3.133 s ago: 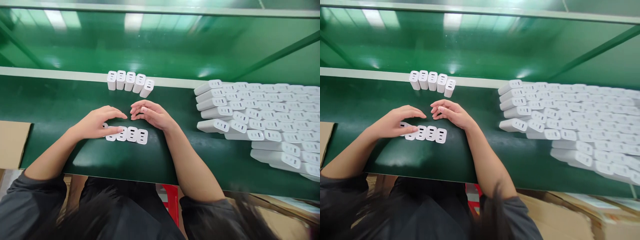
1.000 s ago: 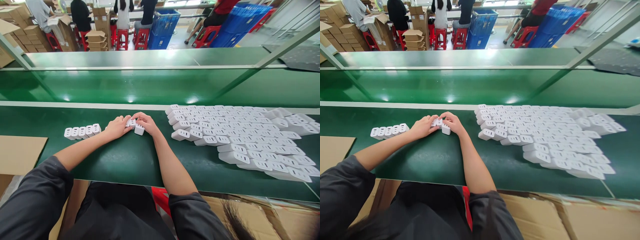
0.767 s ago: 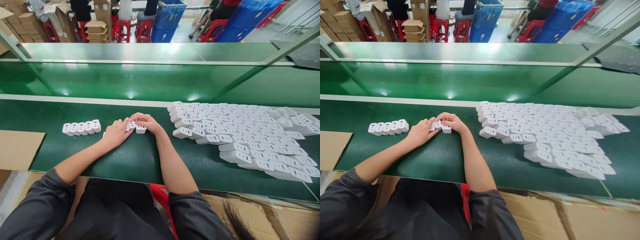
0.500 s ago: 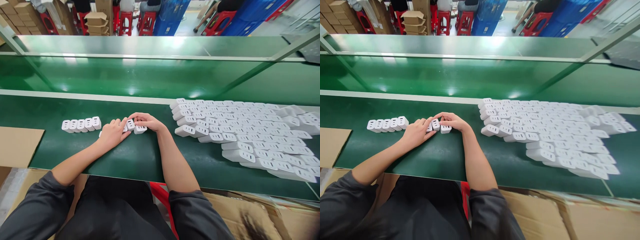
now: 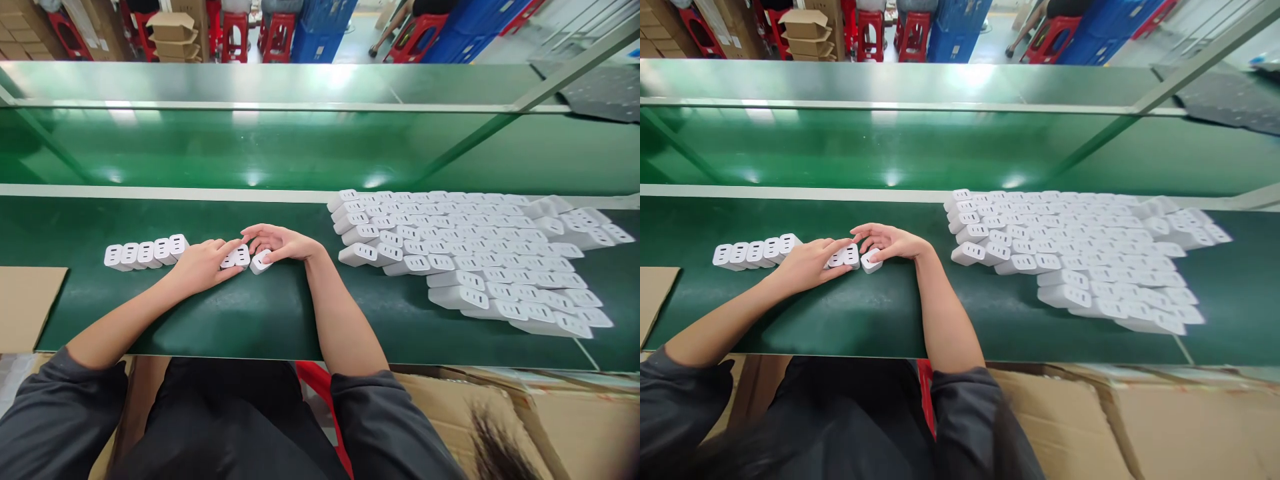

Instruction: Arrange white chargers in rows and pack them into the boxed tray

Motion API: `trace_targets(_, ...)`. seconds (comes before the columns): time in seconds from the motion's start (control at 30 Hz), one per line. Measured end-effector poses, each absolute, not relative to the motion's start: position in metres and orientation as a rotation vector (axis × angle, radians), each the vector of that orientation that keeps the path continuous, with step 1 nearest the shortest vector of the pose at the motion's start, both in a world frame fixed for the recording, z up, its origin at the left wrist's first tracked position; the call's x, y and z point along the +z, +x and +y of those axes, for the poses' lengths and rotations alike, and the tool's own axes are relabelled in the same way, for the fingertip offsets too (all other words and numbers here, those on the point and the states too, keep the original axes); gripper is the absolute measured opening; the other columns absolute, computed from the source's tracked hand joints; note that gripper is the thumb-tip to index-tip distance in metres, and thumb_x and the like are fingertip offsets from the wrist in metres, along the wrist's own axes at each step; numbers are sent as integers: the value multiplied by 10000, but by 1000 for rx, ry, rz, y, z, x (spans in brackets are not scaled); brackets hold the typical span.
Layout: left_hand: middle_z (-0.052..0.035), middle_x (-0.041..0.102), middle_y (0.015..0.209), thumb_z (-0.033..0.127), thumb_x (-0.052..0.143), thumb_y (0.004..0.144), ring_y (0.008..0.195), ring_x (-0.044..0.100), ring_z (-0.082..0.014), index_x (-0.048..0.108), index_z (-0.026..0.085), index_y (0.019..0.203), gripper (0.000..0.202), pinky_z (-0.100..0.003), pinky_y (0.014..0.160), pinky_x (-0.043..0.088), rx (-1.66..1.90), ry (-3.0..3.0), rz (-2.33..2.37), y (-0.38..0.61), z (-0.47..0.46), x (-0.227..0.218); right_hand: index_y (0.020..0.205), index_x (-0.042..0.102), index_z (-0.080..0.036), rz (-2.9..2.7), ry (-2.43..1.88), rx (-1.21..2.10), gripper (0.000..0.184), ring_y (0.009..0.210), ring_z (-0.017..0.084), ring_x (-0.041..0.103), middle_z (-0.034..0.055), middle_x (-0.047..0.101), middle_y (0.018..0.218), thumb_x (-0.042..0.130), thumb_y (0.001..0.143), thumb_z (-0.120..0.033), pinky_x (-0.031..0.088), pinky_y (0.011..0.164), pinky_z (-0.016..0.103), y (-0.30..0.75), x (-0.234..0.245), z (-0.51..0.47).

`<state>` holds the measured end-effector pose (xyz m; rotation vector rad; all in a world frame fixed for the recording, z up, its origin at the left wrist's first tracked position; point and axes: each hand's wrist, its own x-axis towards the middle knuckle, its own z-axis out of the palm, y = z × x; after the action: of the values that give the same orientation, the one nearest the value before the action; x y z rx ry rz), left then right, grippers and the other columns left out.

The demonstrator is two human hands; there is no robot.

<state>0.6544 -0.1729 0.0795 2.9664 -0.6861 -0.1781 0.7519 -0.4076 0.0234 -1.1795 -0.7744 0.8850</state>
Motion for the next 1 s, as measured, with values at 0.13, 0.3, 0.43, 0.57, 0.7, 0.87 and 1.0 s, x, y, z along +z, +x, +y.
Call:
trace_targets(0.13, -75, 672, 1139, 570, 411, 969, 961, 668, -241, 482, 258, 1404, 540, -302, 676, 470, -167, 2957, -694, 647, -165, 80, 1149, 656, -225, -775, -1383, 754, 509, 841, 103, 560, -15, 568, 918, 859, 683, -245, 505, 737, 218, 750, 29, -401)
trace_targets(0.3, -56, 693, 1081, 558, 449, 962, 936, 672, -231, 507, 241, 1388, 534, -316, 709, 476, -61, 2959, -717, 641, -161, 76, 1097, 679, -189, -802, -1474, 711, 417, 690, 92, 524, -14, 628, 818, 834, 733, -317, 448, 629, 226, 750, 29, -401)
trace_targets(0.43, -60, 707, 1047, 534, 463, 964, 903, 679, -220, 547, 223, 1355, 506, -313, 673, 463, 27, 2937, -770, 637, -158, 72, 1108, 676, -190, -790, -1418, 766, 422, 781, 120, 599, 25, 695, 934, 835, 736, -310, 513, 758, 278, 750, 28, -403)
trace_targets(0.57, -73, 711, 1066, 506, 479, 965, 862, 678, -210, 555, 212, 1350, 490, -312, 656, 453, 57, 2923, -808, 633, -157, 71, 1137, 669, -208, -770, -1377, 784, 452, 822, 125, 629, 29, 687, 1001, 843, 728, -294, 548, 799, 288, 746, 29, -399)
trace_targets(0.7, -77, 709, 1016, 513, 485, 960, 784, 665, -201, 544, 206, 1363, 510, -308, 611, 429, 59, 2937, -846, 629, -158, 72, 1134, 672, -204, -786, -1362, 801, 432, 789, 110, 614, 30, 674, 1000, 832, 746, -307, 558, 771, 267, 742, 29, -392)
trace_targets(0.87, -71, 705, 1031, 522, 491, 955, 774, 656, -198, 495, 208, 1417, 558, -309, 617, 433, 39, 2925, -866, 628, -159, 73, 1163, 662, -202, -798, -1337, 831, 430, 796, 100, 599, 29, 666, 1015, 815, 773, -296, 547, 768, 239, 739, 29, -388)
trace_targets(1.0, -94, 686, 1153, 583, 516, 922, 853, 662, -215, 457, 213, 1445, 643, -310, 671, 461, 10, 2853, -819, 629, -158, 75, 1170, 651, -186, -786, -1310, 828, 390, 811, 100, 601, 34, 658, 1011, 769, 825, -325, 526, 717, 206, 738, 30, -388)
